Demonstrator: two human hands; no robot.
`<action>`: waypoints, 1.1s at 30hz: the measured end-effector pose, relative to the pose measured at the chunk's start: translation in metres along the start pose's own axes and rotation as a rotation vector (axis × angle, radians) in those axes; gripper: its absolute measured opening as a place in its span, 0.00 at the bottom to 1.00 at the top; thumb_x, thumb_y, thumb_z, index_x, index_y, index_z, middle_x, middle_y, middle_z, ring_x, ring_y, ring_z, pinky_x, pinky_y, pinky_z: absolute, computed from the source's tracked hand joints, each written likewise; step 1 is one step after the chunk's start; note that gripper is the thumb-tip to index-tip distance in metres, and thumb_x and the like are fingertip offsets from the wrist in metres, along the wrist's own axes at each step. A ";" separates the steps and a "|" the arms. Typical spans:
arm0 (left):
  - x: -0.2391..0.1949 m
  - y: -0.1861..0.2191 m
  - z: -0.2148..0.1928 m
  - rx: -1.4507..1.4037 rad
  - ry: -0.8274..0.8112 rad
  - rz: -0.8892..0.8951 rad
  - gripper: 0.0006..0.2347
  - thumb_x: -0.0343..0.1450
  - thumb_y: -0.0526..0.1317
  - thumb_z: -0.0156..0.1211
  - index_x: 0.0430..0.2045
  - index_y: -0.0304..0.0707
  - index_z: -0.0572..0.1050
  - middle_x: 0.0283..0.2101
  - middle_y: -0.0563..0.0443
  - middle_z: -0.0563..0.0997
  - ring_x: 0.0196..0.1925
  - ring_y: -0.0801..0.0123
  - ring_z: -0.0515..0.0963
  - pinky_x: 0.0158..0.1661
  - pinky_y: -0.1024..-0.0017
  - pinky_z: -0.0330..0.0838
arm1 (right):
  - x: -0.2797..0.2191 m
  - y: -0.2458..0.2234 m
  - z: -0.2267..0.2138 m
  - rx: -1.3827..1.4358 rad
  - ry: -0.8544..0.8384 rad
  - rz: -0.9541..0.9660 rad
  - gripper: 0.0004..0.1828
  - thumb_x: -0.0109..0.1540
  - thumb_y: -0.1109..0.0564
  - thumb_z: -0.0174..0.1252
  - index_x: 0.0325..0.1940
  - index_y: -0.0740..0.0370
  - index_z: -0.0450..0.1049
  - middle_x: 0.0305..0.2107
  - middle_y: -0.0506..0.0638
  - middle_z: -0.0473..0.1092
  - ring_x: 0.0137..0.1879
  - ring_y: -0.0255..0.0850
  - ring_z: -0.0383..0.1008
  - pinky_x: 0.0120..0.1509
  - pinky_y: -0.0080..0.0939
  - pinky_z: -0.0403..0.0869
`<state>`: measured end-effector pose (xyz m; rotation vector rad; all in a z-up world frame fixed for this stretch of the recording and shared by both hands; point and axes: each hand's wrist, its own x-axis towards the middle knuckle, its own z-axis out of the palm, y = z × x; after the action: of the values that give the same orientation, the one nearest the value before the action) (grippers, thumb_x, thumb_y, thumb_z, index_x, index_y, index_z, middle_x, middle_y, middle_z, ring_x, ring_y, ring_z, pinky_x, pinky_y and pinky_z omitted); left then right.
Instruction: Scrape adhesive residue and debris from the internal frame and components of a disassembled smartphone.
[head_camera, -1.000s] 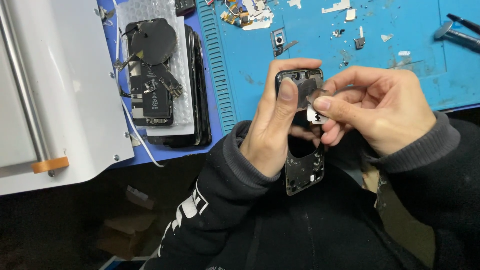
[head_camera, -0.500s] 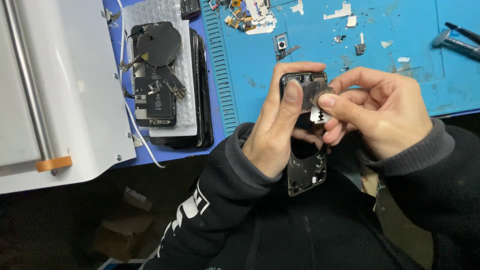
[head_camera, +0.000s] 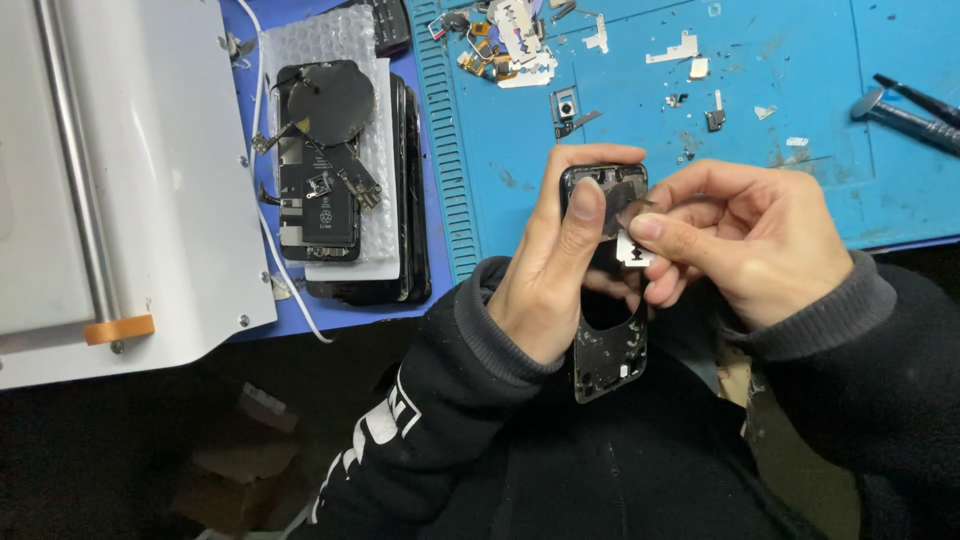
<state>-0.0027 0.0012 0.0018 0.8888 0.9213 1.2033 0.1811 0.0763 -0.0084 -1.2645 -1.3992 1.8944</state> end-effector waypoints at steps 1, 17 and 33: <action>0.000 0.000 0.000 -0.002 -0.001 0.000 0.28 0.79 0.61 0.37 0.64 0.37 0.59 0.47 0.45 0.77 0.45 0.68 0.80 0.39 0.73 0.80 | 0.000 0.000 0.000 0.001 -0.004 -0.003 0.09 0.63 0.64 0.60 0.46 0.72 0.75 0.25 0.54 0.75 0.26 0.36 0.77 0.31 0.36 0.80; 0.000 -0.001 0.002 0.045 0.012 0.007 0.28 0.81 0.62 0.36 0.64 0.37 0.59 0.47 0.48 0.76 0.47 0.70 0.80 0.40 0.72 0.82 | 0.000 0.008 -0.002 0.086 0.007 -0.031 0.11 0.64 0.62 0.61 0.48 0.71 0.73 0.26 0.53 0.75 0.27 0.35 0.76 0.32 0.34 0.79; -0.001 -0.003 0.003 0.041 0.047 0.010 0.27 0.80 0.61 0.37 0.64 0.37 0.59 0.46 0.48 0.76 0.44 0.71 0.78 0.41 0.73 0.79 | -0.001 -0.002 0.002 -0.028 0.001 0.011 0.10 0.63 0.63 0.60 0.47 0.73 0.75 0.25 0.56 0.76 0.27 0.38 0.78 0.31 0.36 0.81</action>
<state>0.0008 -0.0008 0.0005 0.9021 0.9836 1.2216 0.1791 0.0753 -0.0066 -1.2887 -1.4257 1.8869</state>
